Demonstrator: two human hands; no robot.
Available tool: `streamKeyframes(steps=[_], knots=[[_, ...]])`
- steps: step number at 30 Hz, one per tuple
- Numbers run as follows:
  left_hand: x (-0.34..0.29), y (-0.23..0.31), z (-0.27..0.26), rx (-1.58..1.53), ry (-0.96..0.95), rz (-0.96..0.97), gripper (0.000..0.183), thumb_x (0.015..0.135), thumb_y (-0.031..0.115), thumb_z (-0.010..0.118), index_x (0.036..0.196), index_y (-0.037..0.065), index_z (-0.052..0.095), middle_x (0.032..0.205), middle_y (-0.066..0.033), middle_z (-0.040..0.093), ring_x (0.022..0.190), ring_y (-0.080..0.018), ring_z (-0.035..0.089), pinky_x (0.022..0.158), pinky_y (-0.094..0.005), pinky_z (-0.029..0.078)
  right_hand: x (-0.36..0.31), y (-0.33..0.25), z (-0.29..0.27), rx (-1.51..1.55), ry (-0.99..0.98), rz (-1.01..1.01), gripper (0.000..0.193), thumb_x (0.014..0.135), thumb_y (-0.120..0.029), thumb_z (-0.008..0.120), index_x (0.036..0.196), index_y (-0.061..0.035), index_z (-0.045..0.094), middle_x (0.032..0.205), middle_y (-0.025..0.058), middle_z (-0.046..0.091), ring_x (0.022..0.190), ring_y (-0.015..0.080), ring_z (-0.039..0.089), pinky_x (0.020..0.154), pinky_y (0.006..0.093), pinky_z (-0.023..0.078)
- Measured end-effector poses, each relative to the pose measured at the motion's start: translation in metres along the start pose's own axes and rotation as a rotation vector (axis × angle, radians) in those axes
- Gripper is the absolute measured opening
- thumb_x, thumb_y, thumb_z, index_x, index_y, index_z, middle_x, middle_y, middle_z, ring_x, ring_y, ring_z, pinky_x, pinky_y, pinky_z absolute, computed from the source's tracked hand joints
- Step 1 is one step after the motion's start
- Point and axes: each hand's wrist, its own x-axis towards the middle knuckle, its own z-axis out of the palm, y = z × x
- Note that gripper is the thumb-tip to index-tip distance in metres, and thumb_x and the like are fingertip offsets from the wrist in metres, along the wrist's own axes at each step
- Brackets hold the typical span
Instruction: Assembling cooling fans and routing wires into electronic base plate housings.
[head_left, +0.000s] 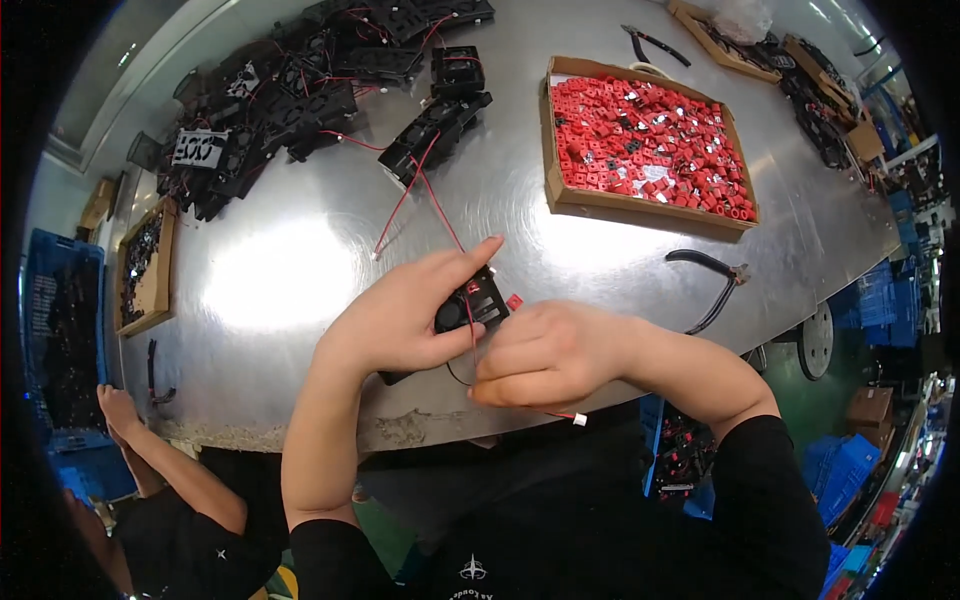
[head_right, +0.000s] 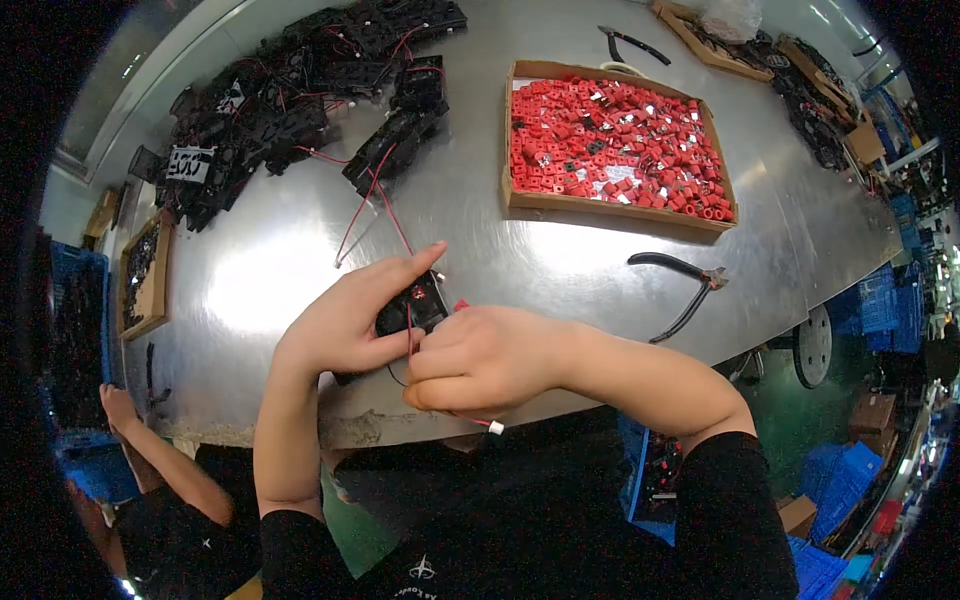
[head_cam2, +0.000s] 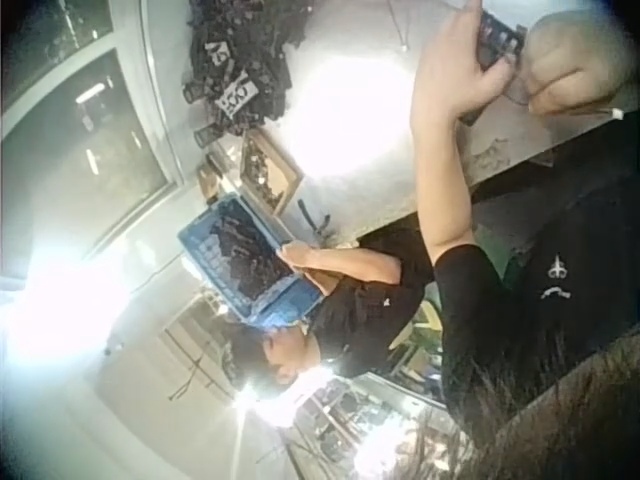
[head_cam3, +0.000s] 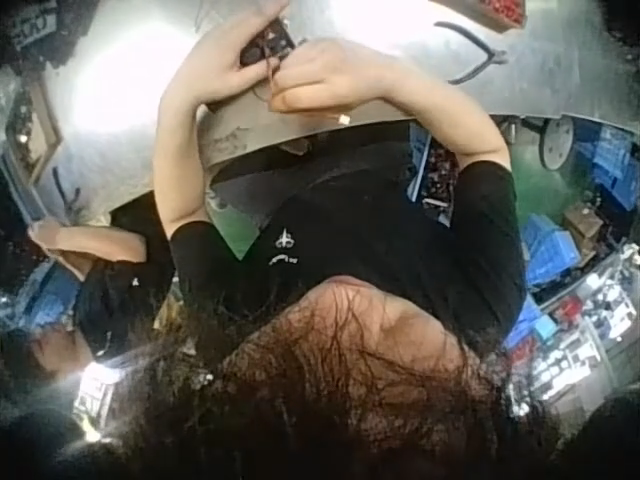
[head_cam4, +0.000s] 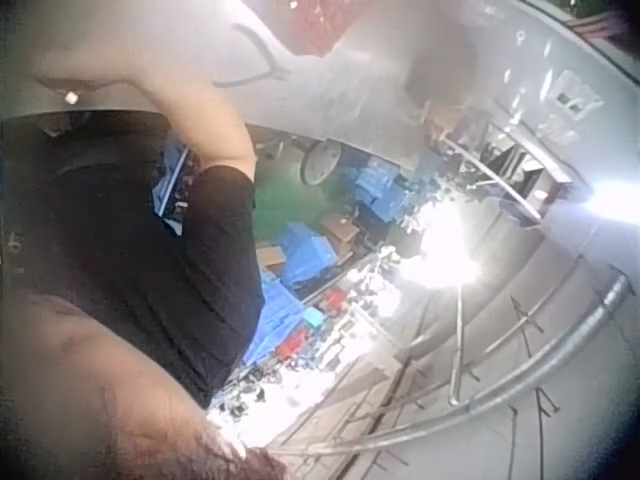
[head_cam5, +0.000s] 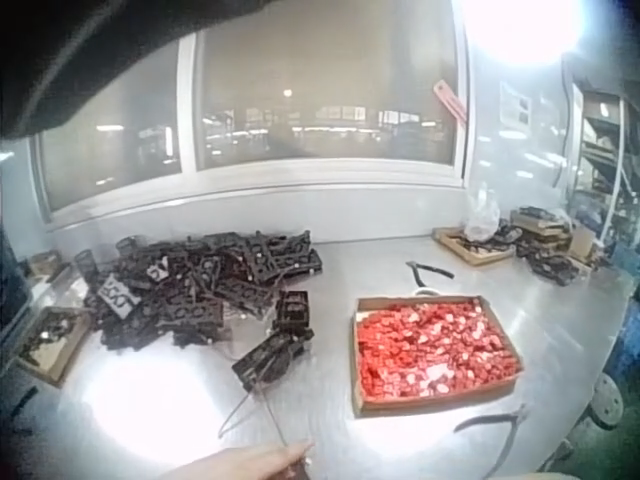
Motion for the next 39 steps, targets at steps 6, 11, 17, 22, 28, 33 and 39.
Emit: streamKeyframes(steps=[6, 11, 17, 22, 28, 33, 39], knots=[[0.001, 0.002, 0.004, 0.072, 0.009, -0.045, 0.087, 0.089, 0.027, 0.073, 0.167, 0.007, 0.038, 0.105, -0.0208, 0.061, 0.097, -0.0413, 0.063, 0.087, -0.0463, 0.052, 0.003, -0.004, 0.01, -0.104, -0.158, -0.019, 0.028, 0.092, -0.014, 0.069, 0.118, -0.0047, 0.071, 0.097, 0.0038, 0.066, 0.078, 0.0191, 0.065, 0.064, 0.0352, 0.054], [0.001, 0.003, 0.005, 0.06, 0.018, -0.045, 0.091, 0.089, 0.028, 0.074, 0.168, 0.006, 0.035, 0.103, -0.021, 0.061, 0.098, -0.0416, 0.063, 0.087, -0.0469, 0.051, 0.004, -0.005, 0.015, -0.126, -0.203, -0.006, 0.031, 0.093, -0.012, 0.067, 0.123, -0.0091, 0.071, 0.1, 0.0033, 0.067, 0.078, 0.019, 0.066, 0.064, 0.0347, 0.054], [0.001, -0.012, 0.008, 0.08, 0.017, 0.074, 0.102, 0.088, 0.026, 0.077, 0.172, 0.004, 0.023, 0.111, -0.0236, 0.065, 0.103, -0.0444, 0.064, 0.093, -0.0477, 0.052, -0.014, 0.015, -0.017, -0.165, 0.059, 0.45, 0.039, 0.085, -0.019, 0.081, 0.122, -0.0087, 0.071, 0.112, 0.0068, 0.066, 0.081, 0.0262, 0.07, 0.069, 0.0367, 0.057], [-0.002, -0.007, 0.008, -0.012, 0.06, -0.041, 0.119, 0.087, 0.028, 0.08, 0.174, 0.006, 0.002, 0.126, -0.0304, 0.067, 0.113, -0.0485, 0.066, 0.1, -0.0488, 0.053, -0.012, 0.028, -0.016, -0.078, 0.08, 0.6, 0.062, 0.08, -0.031, 0.09, 0.131, -0.0052, 0.066, 0.124, 0.0144, 0.065, 0.107, 0.0344, 0.069, 0.088, 0.0407, 0.058], [0.002, 0.002, 0.004, -0.009, 0.022, -0.081, 0.121, 0.084, 0.027, 0.08, 0.174, 0.006, 0.003, 0.124, -0.0297, 0.067, 0.11, -0.049, 0.066, 0.099, -0.0486, 0.053, -0.019, 0.034, -0.023, -0.151, -0.12, 0.666, 0.08, 0.072, -0.038, 0.094, 0.136, -0.0032, 0.061, 0.123, 0.0147, 0.064, 0.112, 0.0353, 0.067, 0.092, 0.041, 0.057], [-0.001, 0.007, 0.002, 0.159, 0.054, -0.007, 0.104, 0.084, 0.023, 0.078, 0.17, 0.004, 0.024, 0.123, -0.0252, 0.068, 0.109, -0.0455, 0.065, 0.1, -0.0474, 0.052, -0.018, 0.032, -0.02, -0.15, -0.125, 0.678, 0.079, 0.069, -0.037, 0.094, 0.131, -0.0019, 0.062, 0.113, 0.0152, 0.063, 0.105, 0.036, 0.067, 0.088, 0.0419, 0.056], [-0.005, 0.005, -0.012, 0.276, 0.216, 0.112, 0.062, 0.085, 0.008, 0.068, 0.147, 0.005, 0.063, 0.126, -0.0184, 0.069, 0.117, -0.0396, 0.065, 0.104, -0.0452, 0.051, -0.018, 0.027, -0.02, -0.188, -0.093, 0.717, 0.073, 0.069, -0.034, 0.094, 0.125, -0.0017, 0.062, 0.108, 0.0154, 0.063, 0.1, 0.0362, 0.067, 0.085, 0.0428, 0.056]])
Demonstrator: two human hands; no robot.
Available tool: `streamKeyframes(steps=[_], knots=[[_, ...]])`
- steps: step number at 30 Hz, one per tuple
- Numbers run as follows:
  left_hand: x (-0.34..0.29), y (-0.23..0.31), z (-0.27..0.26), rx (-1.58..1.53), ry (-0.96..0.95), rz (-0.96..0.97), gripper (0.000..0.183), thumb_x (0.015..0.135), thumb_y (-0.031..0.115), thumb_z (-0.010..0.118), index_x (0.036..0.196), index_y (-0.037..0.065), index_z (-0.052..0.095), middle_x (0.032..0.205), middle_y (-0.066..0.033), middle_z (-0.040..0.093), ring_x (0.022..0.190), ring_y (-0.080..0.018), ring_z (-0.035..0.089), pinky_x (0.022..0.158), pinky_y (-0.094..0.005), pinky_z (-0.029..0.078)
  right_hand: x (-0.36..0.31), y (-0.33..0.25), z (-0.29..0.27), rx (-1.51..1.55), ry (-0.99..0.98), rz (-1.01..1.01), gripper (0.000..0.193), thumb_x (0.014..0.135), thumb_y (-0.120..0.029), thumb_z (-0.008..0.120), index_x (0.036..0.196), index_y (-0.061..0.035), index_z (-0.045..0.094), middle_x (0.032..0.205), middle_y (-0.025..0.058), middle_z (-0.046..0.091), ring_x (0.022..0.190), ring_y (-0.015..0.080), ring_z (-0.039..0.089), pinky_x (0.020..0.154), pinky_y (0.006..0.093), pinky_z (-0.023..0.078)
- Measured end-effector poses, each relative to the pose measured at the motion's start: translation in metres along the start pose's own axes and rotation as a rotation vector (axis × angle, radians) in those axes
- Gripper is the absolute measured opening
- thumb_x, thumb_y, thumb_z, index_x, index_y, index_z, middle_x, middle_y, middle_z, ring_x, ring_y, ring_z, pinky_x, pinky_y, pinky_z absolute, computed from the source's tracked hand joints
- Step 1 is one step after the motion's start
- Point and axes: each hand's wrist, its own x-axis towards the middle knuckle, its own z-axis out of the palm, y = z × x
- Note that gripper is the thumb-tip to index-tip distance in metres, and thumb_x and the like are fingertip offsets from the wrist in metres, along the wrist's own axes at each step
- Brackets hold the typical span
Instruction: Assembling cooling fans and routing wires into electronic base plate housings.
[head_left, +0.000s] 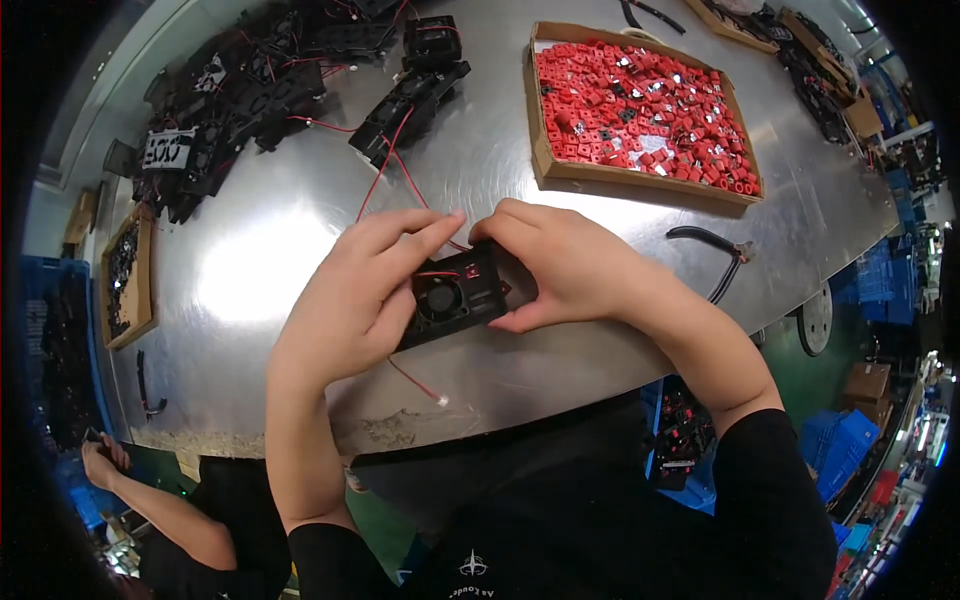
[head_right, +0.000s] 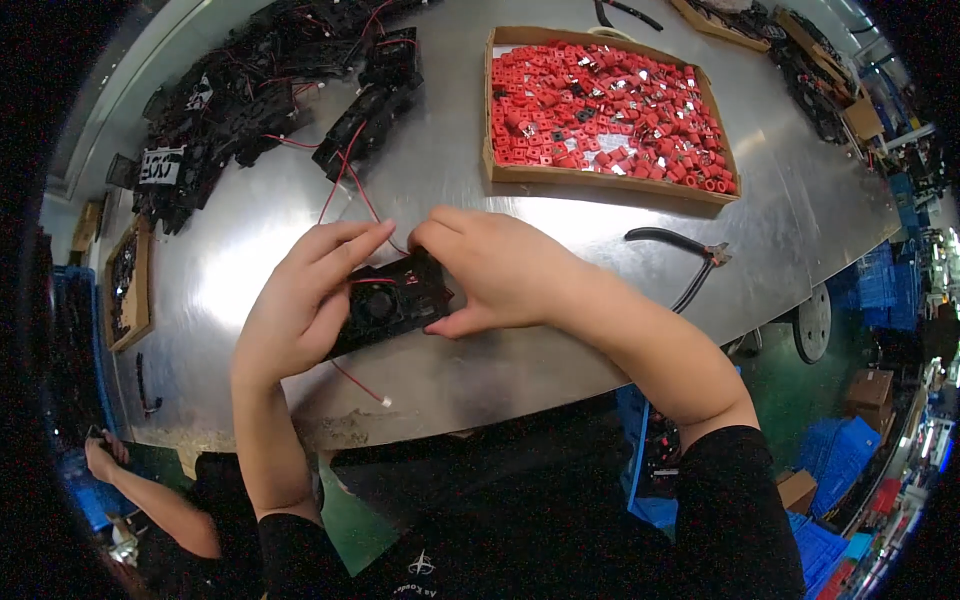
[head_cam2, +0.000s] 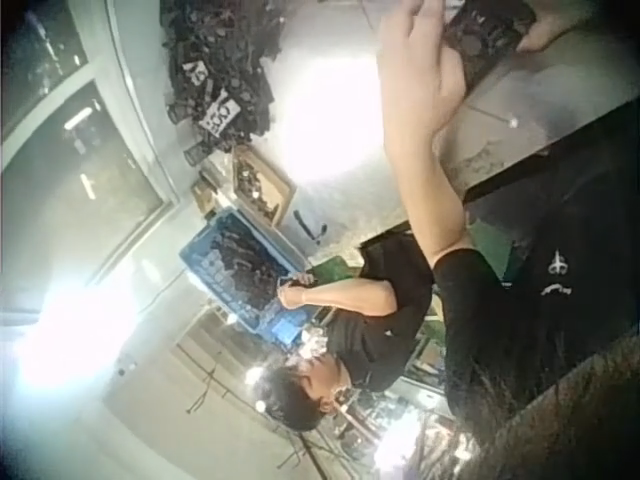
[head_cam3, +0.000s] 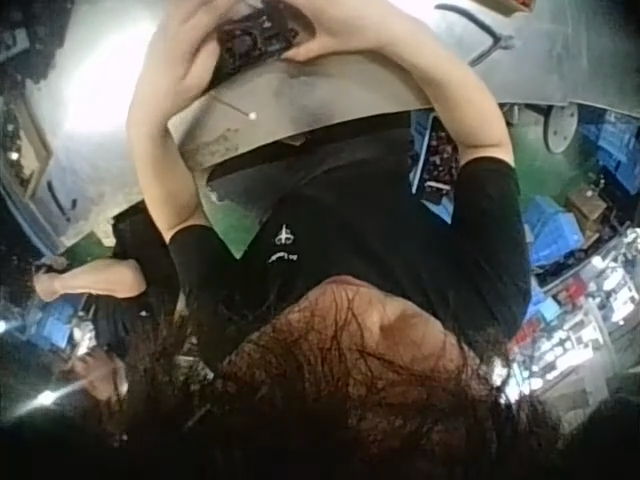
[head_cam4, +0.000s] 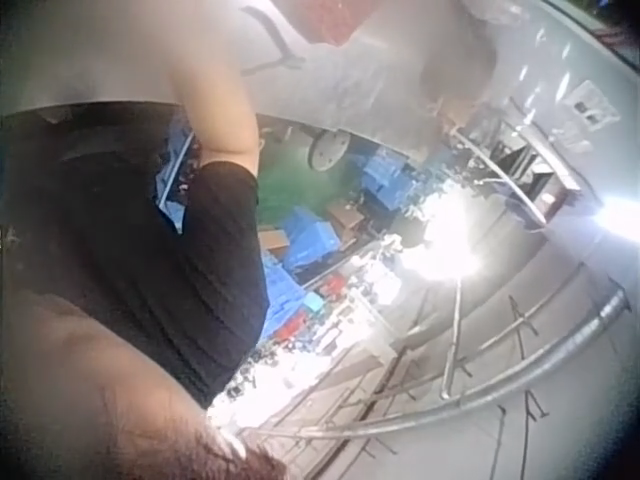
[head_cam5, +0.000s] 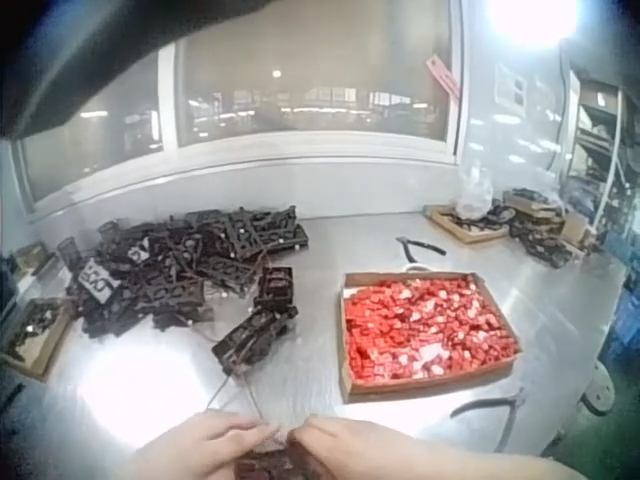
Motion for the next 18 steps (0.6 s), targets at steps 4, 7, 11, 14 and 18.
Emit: streamKeyframes(steps=[4, 7, 11, 14, 18], knots=[[0.003, 0.015, 0.006, 0.205, 0.073, 0.093, 0.044, 0.078, -0.004, 0.061, 0.117, 0.009, 0.079, 0.12, -0.0089, 0.074, 0.112, -0.0331, 0.069, 0.1, -0.0444, 0.054, -0.001, -0.002, 0.002, -0.005, 0.013, 0.025, 0.071, 0.069, -0.033, 0.094, 0.125, -0.0039, 0.062, 0.107, 0.0139, 0.063, 0.098, 0.036, 0.067, 0.083, 0.0432, 0.057], [0.0, 0.011, 0.004, 0.228, 0.088, 0.199, 0.031, 0.07, 0.0, 0.063, 0.095, 0.009, 0.078, 0.104, -0.005, 0.077, 0.107, -0.0306, 0.071, 0.095, -0.0464, 0.054, -0.001, -0.003, 0.0, -0.011, 0.03, 0.015, 0.069, 0.07, -0.033, 0.093, 0.125, -0.0054, 0.062, 0.107, 0.0133, 0.063, 0.096, 0.0354, 0.068, 0.081, 0.0428, 0.057], [0.0, 0.009, -0.025, 0.177, 0.142, 0.123, 0.012, 0.063, 0.004, 0.065, 0.075, 0.003, 0.067, 0.086, -0.0069, 0.074, 0.096, -0.031, 0.069, 0.087, -0.043, 0.051, -0.002, -0.003, 0.002, -0.03, 0.038, 0.026, 0.068, 0.071, -0.034, 0.092, 0.124, -0.0059, 0.062, 0.107, 0.0123, 0.063, 0.096, 0.0345, 0.068, 0.08, 0.0424, 0.058], [-0.005, 0.012, -0.009, 0.414, 0.373, -0.037, 0.011, 0.07, 0.005, 0.074, 0.068, 0.005, 0.063, 0.085, -0.0044, 0.073, 0.093, -0.0295, 0.067, 0.086, -0.0442, 0.049, -0.001, -0.005, 0.003, -0.035, 0.034, 0.043, 0.067, 0.071, -0.035, 0.092, 0.123, -0.0059, 0.062, 0.106, 0.0114, 0.063, 0.096, 0.0337, 0.068, 0.079, 0.0426, 0.058], [-0.004, 0.017, -0.002, 0.653, 0.613, -0.312, 0.024, 0.081, 0.011, 0.08, 0.068, 0.007, 0.06, 0.093, -0.0045, 0.074, 0.091, -0.0303, 0.066, 0.083, -0.0429, 0.048, -0.004, -0.005, 0.003, -0.08, 0.031, 0.059, 0.067, 0.071, -0.037, 0.092, 0.123, -0.0062, 0.062, 0.106, 0.0109, 0.063, 0.096, 0.0337, 0.069, 0.077, 0.0435, 0.058]])
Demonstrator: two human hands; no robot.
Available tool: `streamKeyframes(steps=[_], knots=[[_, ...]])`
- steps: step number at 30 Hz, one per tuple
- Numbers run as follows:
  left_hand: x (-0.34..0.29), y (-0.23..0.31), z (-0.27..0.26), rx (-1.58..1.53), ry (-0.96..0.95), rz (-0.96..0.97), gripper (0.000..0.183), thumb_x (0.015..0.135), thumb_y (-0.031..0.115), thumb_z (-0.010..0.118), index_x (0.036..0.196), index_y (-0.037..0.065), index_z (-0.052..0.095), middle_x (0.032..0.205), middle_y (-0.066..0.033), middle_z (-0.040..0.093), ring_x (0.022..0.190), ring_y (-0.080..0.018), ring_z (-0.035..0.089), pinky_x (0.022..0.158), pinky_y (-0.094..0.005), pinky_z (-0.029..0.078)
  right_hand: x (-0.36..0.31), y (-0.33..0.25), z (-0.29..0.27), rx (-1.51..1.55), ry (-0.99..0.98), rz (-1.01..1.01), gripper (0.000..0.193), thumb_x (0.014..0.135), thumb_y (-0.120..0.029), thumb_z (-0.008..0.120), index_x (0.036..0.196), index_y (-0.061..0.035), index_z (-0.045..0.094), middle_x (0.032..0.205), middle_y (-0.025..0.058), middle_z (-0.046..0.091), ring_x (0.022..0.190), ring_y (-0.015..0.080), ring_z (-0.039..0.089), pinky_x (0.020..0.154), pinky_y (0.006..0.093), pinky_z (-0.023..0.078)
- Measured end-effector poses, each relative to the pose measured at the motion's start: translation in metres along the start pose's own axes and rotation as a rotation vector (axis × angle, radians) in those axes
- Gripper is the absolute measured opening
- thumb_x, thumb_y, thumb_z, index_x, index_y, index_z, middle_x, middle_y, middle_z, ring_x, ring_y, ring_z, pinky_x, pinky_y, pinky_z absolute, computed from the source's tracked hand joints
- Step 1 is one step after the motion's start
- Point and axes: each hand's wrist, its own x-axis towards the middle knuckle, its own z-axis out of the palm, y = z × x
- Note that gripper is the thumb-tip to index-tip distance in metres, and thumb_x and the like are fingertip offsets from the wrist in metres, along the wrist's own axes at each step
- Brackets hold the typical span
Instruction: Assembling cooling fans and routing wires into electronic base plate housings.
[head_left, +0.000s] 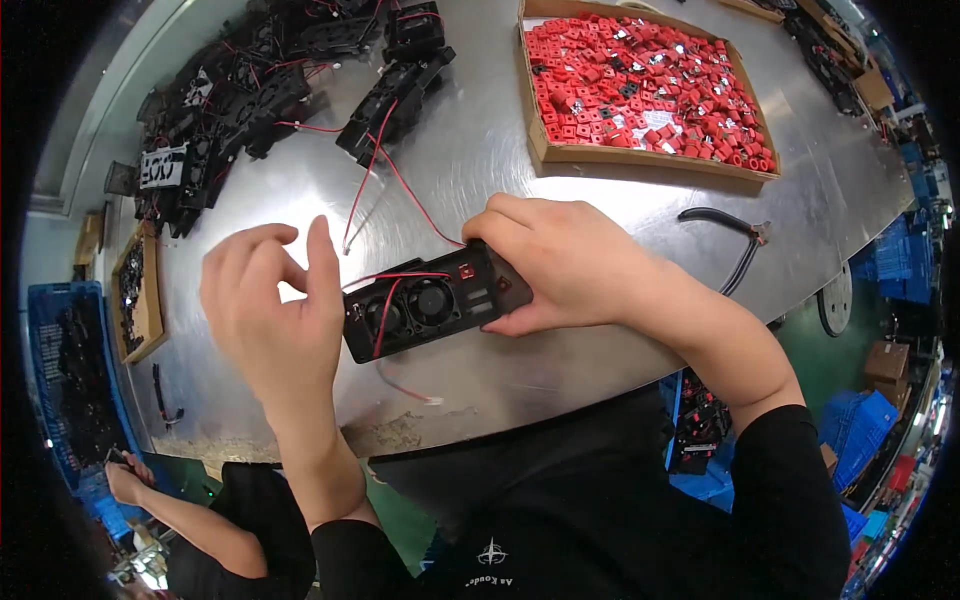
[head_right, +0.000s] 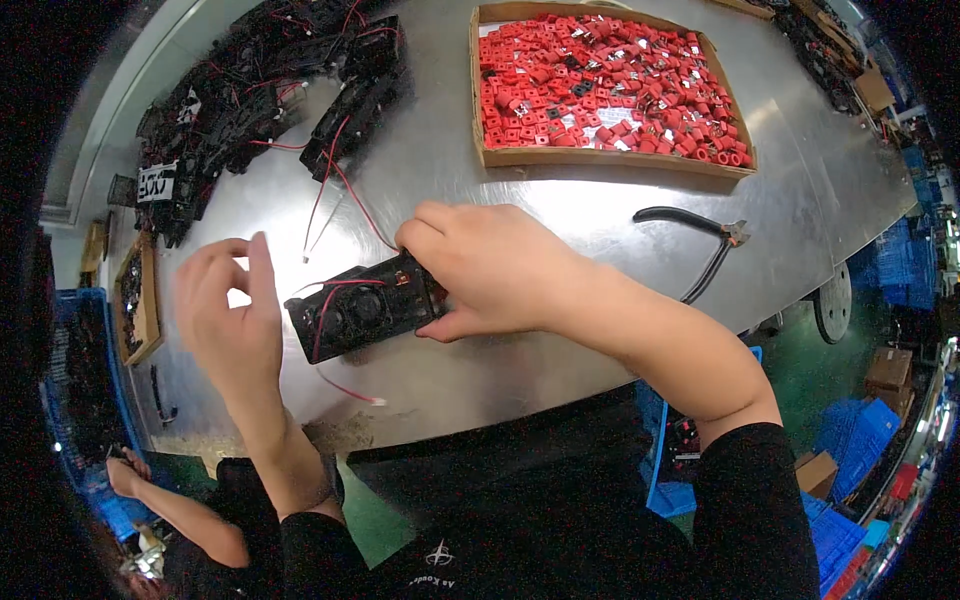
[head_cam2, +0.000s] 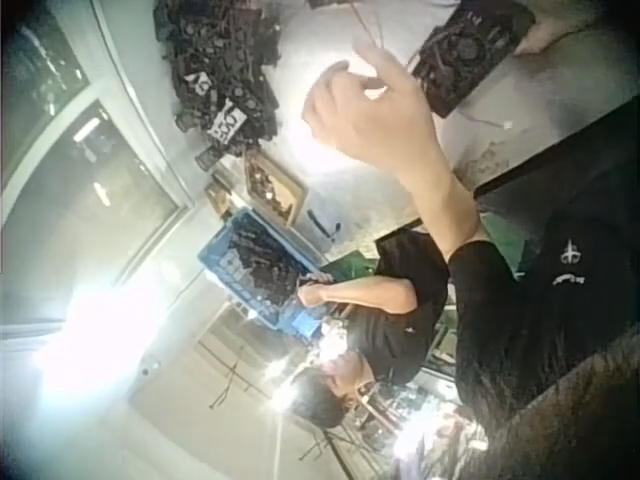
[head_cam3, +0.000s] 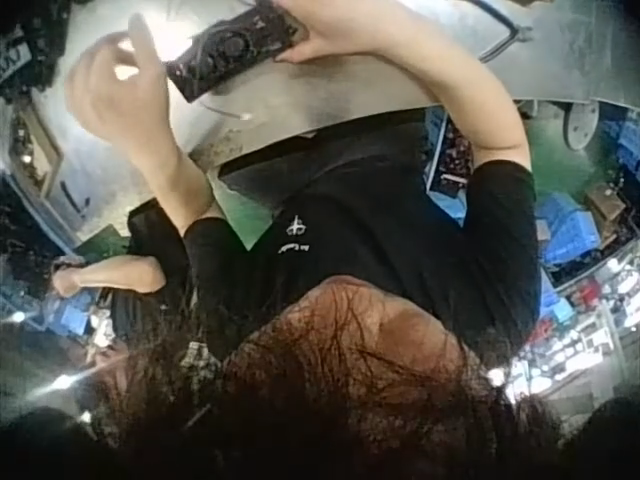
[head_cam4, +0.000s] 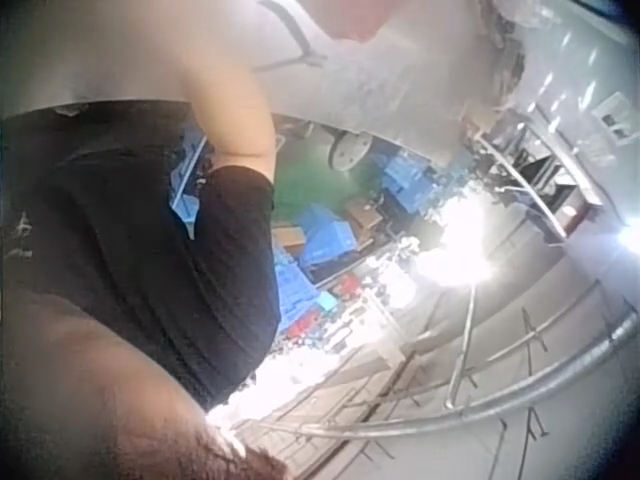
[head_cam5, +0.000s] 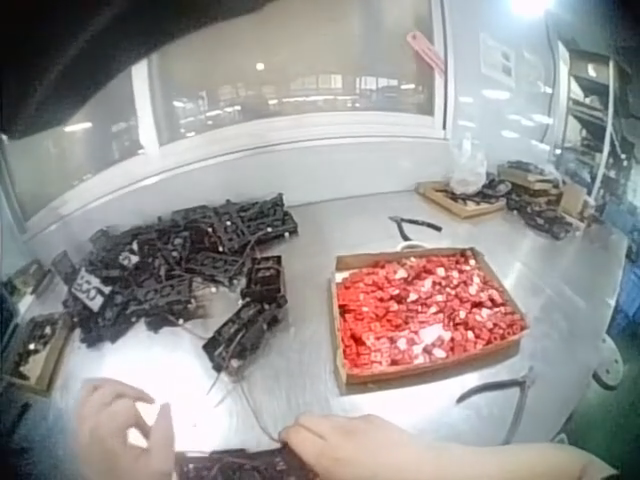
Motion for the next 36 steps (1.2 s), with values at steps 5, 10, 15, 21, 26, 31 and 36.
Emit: streamKeyframes(steps=[5, 10, 15, 21, 26, 31, 36], knots=[[-0.028, 0.037, -0.025, -0.545, -0.204, 0.553, 0.029, 0.087, 0.029, 0.079, 0.109, 0.011, 0.076, 0.114, -0.0123, 0.074, 0.107, -0.0316, 0.07, 0.092, -0.0503, 0.058, 0.002, -0.004, -0.003, -0.025, 0.002, -0.001, 0.064, 0.073, -0.035, 0.091, 0.123, -0.0065, 0.062, 0.107, 0.0105, 0.064, 0.096, 0.0348, 0.07, 0.077, 0.0446, 0.059], [-0.05, 0.076, 0.012, -0.545, -0.399, 0.343, 0.082, 0.087, 0.041, 0.079, 0.156, 0.005, 0.052, 0.155, -0.0216, 0.051, 0.138, -0.0393, 0.053, 0.117, -0.0558, 0.042, 0.001, 0.004, 0.003, 0.011, 0.018, -0.031, 0.06, 0.075, -0.032, 0.086, 0.124, -0.0063, 0.063, 0.106, 0.0114, 0.064, 0.094, 0.0362, 0.07, 0.078, 0.0455, 0.059], [-0.039, 0.044, 0.009, -0.379, -0.439, 0.161, 0.066, 0.087, 0.025, 0.078, 0.145, 0.0, 0.059, 0.142, -0.0221, 0.057, 0.126, -0.0417, 0.058, 0.112, -0.0559, 0.045, 0.002, -0.004, -0.004, -0.032, -0.031, 0.034, 0.067, 0.073, -0.038, 0.091, 0.124, -0.006, 0.062, 0.107, 0.0114, 0.064, 0.096, 0.0352, 0.069, 0.079, 0.0446, 0.058], [-0.023, 0.029, 0.012, -0.156, -0.543, 0.262, 0.067, 0.088, 0.024, 0.076, 0.148, 0.001, 0.056, 0.134, -0.0187, 0.059, 0.122, -0.0373, 0.06, 0.109, -0.0545, 0.047, 0.003, -0.005, -0.002, -0.04, -0.033, 0.028, 0.07, 0.069, -0.04, 0.093, 0.123, -0.0059, 0.063, 0.106, 0.0114, 0.064, 0.097, 0.0338, 0.07, 0.078, 0.0432, 0.059], [-0.015, 0.021, 0.01, -0.308, -0.643, 0.216, 0.076, 0.076, 0.044, 0.088, 0.134, 0.004, 0.061, 0.121, -0.0161, 0.06, 0.115, -0.037, 0.06, 0.101, -0.0502, 0.049, 0.002, -0.003, -0.006, -0.051, -0.031, 0.043, 0.069, 0.07, -0.04, 0.092, 0.122, -0.0067, 0.063, 0.108, 0.012, 0.065, 0.098, 0.0336, 0.07, 0.078, 0.0426, 0.059], [-0.013, 0.014, 0.025, -0.342, -0.63, 0.217, 0.07, 0.073, 0.05, 0.089, 0.121, 0.006, 0.064, 0.113, -0.0148, 0.059, 0.106, -0.0376, 0.061, 0.092, -0.0479, 0.051, 0.001, 0.009, -0.01, -0.025, 0.009, -0.036, 0.07, 0.071, -0.042, 0.092, 0.123, -0.006, 0.063, 0.111, 0.0127, 0.067, 0.092, 0.029, 0.071, 0.073, 0.0388, 0.057], [-0.013, 0.015, 0.026, -0.387, -0.634, 0.231, 0.068, 0.074, 0.052, 0.089, 0.119, 0.007, 0.065, 0.112, -0.0157, 0.059, 0.101, -0.0387, 0.063, 0.088, -0.0483, 0.052, 0.007, 0.01, -0.031, 0.763, -0.168, 0.374, 0.076, 0.096, -0.061, 0.068, 0.15, -0.0112, 0.051, 0.119, 0.0085, 0.068, 0.072, 0.0136, 0.062, 0.06, 0.0259, 0.047]])
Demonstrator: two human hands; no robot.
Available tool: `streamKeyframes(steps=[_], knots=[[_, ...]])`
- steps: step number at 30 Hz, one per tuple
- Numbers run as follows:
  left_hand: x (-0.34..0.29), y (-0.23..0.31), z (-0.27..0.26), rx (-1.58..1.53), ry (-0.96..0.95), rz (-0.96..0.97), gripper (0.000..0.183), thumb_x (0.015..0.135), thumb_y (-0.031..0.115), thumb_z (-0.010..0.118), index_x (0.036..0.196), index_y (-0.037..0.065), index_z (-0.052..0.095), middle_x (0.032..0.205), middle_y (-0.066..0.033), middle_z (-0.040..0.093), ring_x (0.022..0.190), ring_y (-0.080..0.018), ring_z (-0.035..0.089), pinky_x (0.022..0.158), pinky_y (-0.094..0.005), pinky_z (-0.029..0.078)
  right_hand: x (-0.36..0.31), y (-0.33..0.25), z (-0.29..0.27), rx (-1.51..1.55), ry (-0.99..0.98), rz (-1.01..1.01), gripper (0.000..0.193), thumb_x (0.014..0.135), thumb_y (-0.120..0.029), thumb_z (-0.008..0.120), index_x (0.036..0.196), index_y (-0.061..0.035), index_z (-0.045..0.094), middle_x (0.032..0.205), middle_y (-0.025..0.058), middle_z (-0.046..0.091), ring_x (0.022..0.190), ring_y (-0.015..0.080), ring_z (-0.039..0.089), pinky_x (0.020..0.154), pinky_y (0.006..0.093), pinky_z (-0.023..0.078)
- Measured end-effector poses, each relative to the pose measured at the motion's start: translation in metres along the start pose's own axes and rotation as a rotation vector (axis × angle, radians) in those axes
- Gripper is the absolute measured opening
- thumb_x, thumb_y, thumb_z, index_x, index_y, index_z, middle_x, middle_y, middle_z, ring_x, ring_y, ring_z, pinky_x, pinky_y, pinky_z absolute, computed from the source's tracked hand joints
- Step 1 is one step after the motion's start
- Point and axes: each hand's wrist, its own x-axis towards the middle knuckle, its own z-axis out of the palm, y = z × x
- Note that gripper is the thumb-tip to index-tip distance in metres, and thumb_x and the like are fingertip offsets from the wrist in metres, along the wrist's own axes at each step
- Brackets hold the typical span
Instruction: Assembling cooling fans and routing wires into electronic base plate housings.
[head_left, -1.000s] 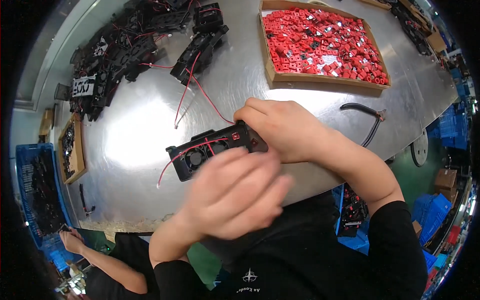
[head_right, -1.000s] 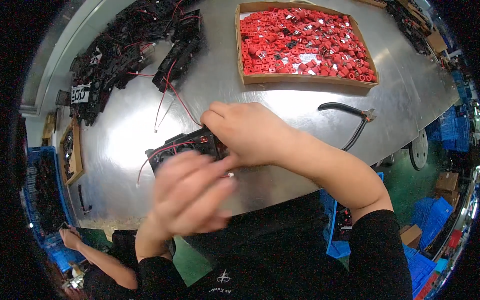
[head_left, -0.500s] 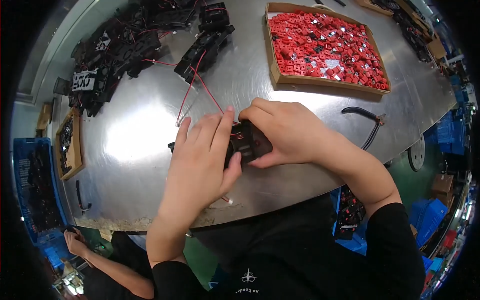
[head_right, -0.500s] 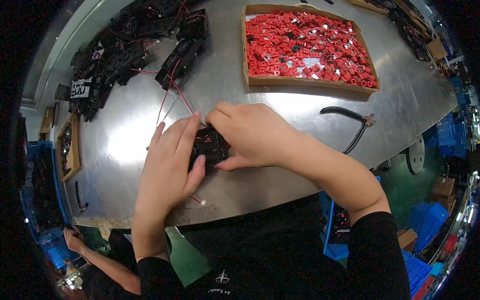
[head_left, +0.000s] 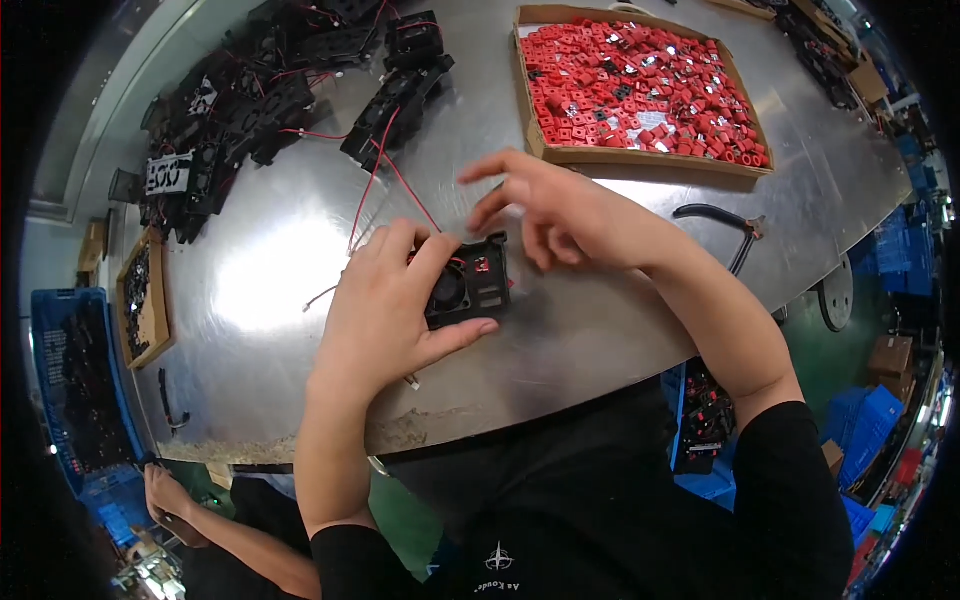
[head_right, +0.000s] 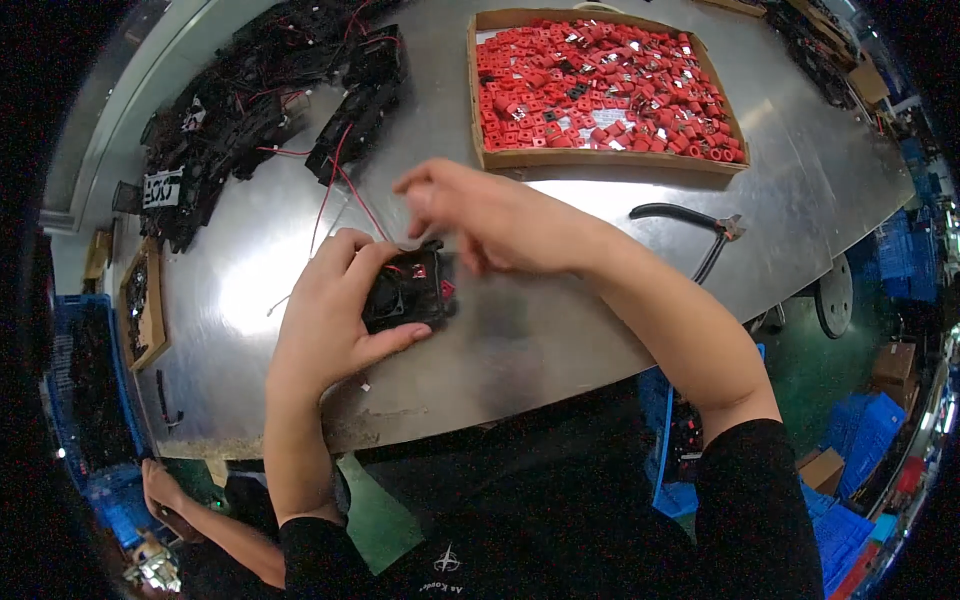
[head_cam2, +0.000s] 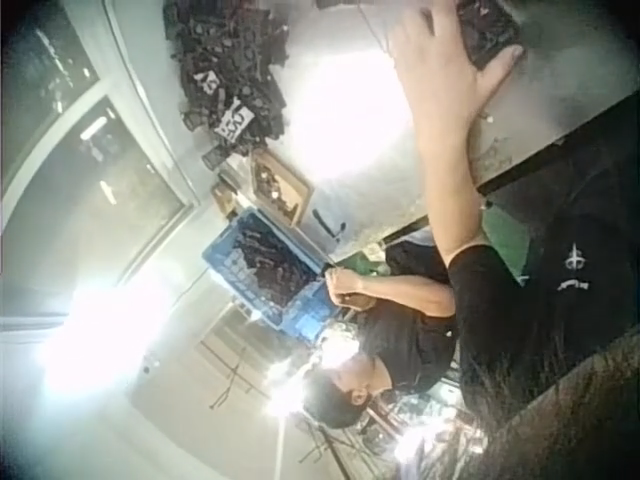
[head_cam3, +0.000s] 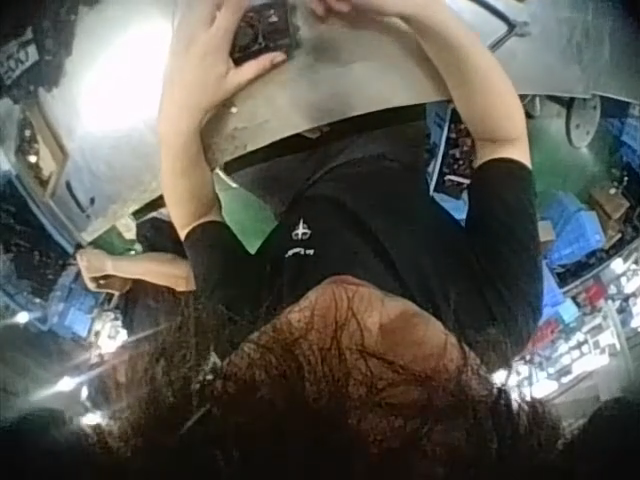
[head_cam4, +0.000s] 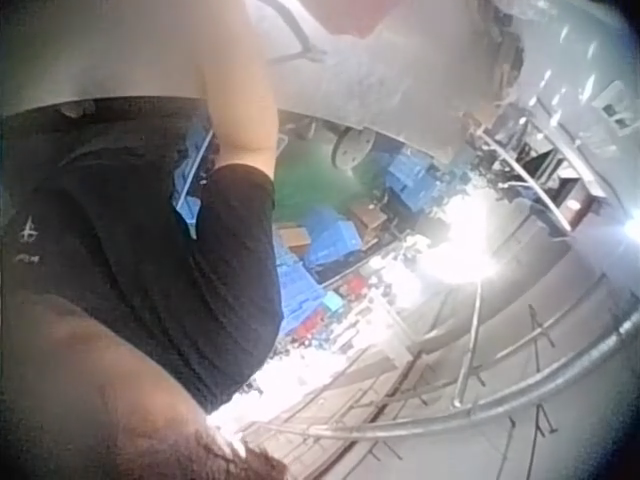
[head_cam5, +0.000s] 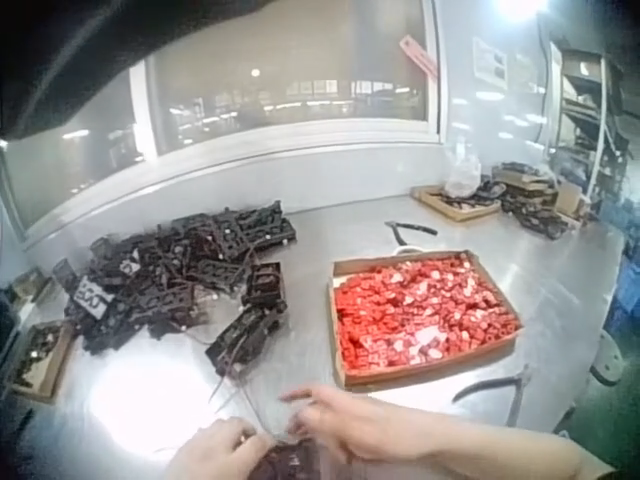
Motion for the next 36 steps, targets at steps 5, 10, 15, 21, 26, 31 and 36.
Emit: streamKeyframes(steps=[5, 10, 15, 21, 26, 31, 36], knots=[[0.002, 0.0, -0.002, -0.011, -0.031, -0.002, 0.076, 0.074, 0.055, 0.088, 0.125, 0.003, 0.066, 0.112, -0.018, 0.06, 0.103, -0.0404, 0.063, 0.089, -0.0478, 0.052, 0.007, 0.006, 0.007, 0.428, -0.146, 0.132, 0.075, 0.11, -0.07, 0.034, 0.171, -0.0263, 0.029, 0.126, 0.0077, 0.065, 0.068, 0.0092, 0.059, 0.054, 0.0204, 0.04], [0.002, 0.0, -0.002, -0.023, -0.035, -0.015, 0.074, 0.074, 0.053, 0.089, 0.124, 0.003, 0.066, 0.112, -0.0179, 0.061, 0.104, -0.0406, 0.063, 0.089, -0.0478, 0.053, 0.006, 0.004, 0.009, 0.408, -0.124, 0.15, 0.074, 0.111, -0.066, 0.037, 0.171, -0.0236, 0.028, 0.124, 0.0065, 0.065, 0.068, 0.0095, 0.059, 0.056, 0.0209, 0.042], [-0.001, -0.007, -0.006, -0.006, 0.032, -0.09, 0.065, 0.075, 0.048, 0.091, 0.117, 0.006, 0.065, 0.11, -0.0161, 0.061, 0.101, -0.0398, 0.064, 0.086, -0.0486, 0.054, 0.004, 0.007, 0.006, 0.245, 0.012, 0.011, 0.055, 0.108, -0.042, 0.059, 0.156, -0.0144, 0.053, 0.116, 0.0051, 0.066, 0.07, 0.01, 0.061, 0.059, 0.0247, 0.047], [-0.002, -0.021, -0.008, 0.064, 0.074, -0.207, 0.066, 0.079, 0.045, 0.09, 0.124, 0.004, 0.063, 0.112, -0.0168, 0.061, 0.104, -0.0399, 0.063, 0.089, -0.0488, 0.054, 0.003, 0.02, -0.002, -0.732, -0.055, -0.437, 0.021, 0.09, -0.023, 0.079, 0.104, -0.0098, 0.072, 0.098, 0.0067, 0.066, 0.086, 0.0284, 0.069, 0.074, 0.0407, 0.055], [-0.002, -0.021, -0.008, 0.082, 0.074, -0.201, 0.066, 0.08, 0.045, 0.09, 0.124, 0.003, 0.063, 0.112, -0.0169, 0.061, 0.104, -0.04, 0.063, 0.089, -0.0491, 0.054, -0.001, 0.015, -0.001, -0.776, -0.092, -0.403, 0.023, 0.09, -0.027, 0.078, 0.098, -0.0082, 0.068, 0.097, 0.0079, 0.066, 0.091, 0.032, 0.069, 0.077, 0.0431, 0.055], [-0.002, -0.013, -0.008, 0.062, 0.075, -0.198, 0.066, 0.08, 0.045, 0.089, 0.123, 0.003, 0.063, 0.112, -0.0169, 0.061, 0.105, -0.0399, 0.062, 0.09, -0.0492, 0.054, -0.005, -0.001, -0.013, -0.82, -0.062, -0.144, 0.024, 0.089, -0.024, 0.078, 0.097, -0.0053, 0.066, 0.099, 0.0105, 0.067, 0.087, 0.033, 0.069, 0.077, 0.0441, 0.055], [0.0, -0.015, -0.007, 0.083, 0.081, -0.188, 0.066, 0.08, 0.045, 0.089, 0.124, 0.003, 0.063, 0.112, -0.0172, 0.06, 0.105, -0.0399, 0.061, 0.09, -0.0489, 0.053, -0.003, 0.015, -0.017, -0.7, -0.018, -0.37, 0.02, 0.09, -0.019, 0.076, 0.1, -0.004, 0.066, 0.103, 0.0117, 0.065, 0.09, 0.0333, 0.069, 0.08, 0.0437, 0.056]])
